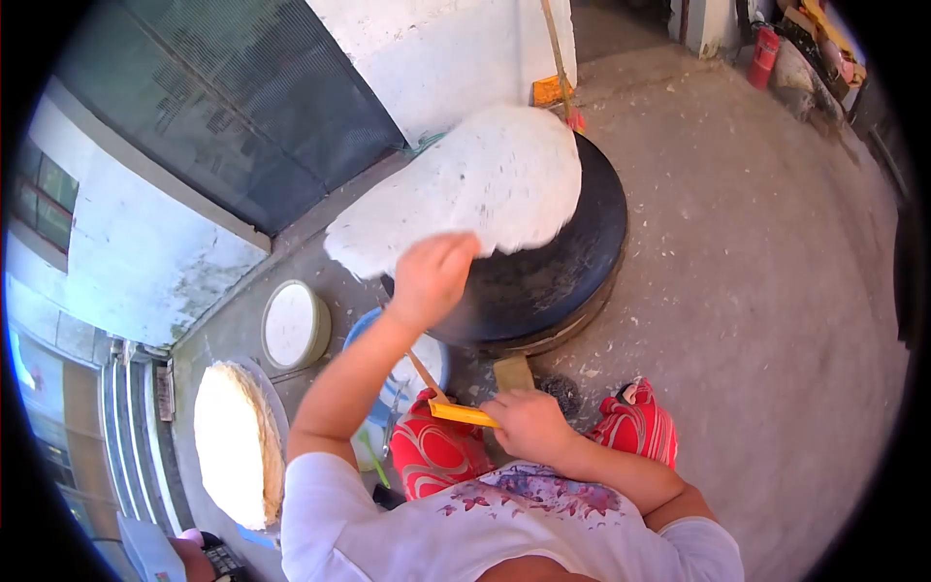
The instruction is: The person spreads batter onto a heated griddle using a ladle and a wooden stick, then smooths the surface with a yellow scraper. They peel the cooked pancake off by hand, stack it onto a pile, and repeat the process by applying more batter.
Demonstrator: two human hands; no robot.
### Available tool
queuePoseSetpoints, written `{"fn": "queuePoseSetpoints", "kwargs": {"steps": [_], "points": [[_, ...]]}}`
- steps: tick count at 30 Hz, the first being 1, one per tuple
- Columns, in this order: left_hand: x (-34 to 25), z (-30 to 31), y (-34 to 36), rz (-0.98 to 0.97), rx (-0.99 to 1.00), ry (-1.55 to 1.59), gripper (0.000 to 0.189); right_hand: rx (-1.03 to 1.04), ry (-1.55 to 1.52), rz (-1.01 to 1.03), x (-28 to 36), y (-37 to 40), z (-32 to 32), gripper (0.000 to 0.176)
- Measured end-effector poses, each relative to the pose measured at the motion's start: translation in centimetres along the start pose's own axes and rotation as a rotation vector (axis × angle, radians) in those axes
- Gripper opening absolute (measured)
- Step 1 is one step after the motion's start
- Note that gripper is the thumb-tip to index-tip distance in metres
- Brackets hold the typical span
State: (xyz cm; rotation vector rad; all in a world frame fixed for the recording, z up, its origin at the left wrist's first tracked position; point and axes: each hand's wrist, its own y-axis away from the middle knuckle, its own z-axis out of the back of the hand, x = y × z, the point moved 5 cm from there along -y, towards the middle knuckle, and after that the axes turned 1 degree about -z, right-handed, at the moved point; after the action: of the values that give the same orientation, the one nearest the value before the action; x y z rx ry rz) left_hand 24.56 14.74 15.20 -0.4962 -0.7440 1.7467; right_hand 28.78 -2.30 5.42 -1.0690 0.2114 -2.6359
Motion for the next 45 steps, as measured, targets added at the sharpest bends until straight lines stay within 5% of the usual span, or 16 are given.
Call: {"fn": "queuePoseSetpoints", "kwargs": {"steps": [4, 6, 9, 18, 22, 31, 45], "points": [[0.6, -2.3, 9.9, 0.188, 0.116, -0.019, 0.018, 0.086, -0.036, -0.029, -0.3, 0.1, 2.0, 0.021], [0.8, -3.0, 14.0, 0.37, 0.373, -0.012, 0.019, 0.126, -0.044, -0.062, -0.7, 0.2, 3.5, 0.028], [-1.1, -1.3, 15.9, 0.215, 0.328, 0.049, 0.019, 0.155, -0.085, -0.271, -2.6, -0.1, 7.7, 0.038], [-5.1, 4.6, 15.8, 0.469, 0.398, 0.105, 0.023, -0.436, -0.386, -0.649, -22.6, -4.7, 10.8, 0.044], [-6.5, 4.6, 16.1, 0.497, 0.402, 0.129, 0.022, -0.554, -0.4, -0.75, -24.3, -10.9, 10.4, 0.048], [-5.7, 4.0, 16.7, 0.611, 0.344, 0.2, 0.022, -0.462, -0.191, -0.687, -27.2, -23.2, 3.7, 0.056], [-4.9, 4.3, 17.0, 0.593, 0.33, 0.274, 0.022, -0.182, 0.243, -0.958, -23.7, -25.2, 4.2, 0.055]]}}
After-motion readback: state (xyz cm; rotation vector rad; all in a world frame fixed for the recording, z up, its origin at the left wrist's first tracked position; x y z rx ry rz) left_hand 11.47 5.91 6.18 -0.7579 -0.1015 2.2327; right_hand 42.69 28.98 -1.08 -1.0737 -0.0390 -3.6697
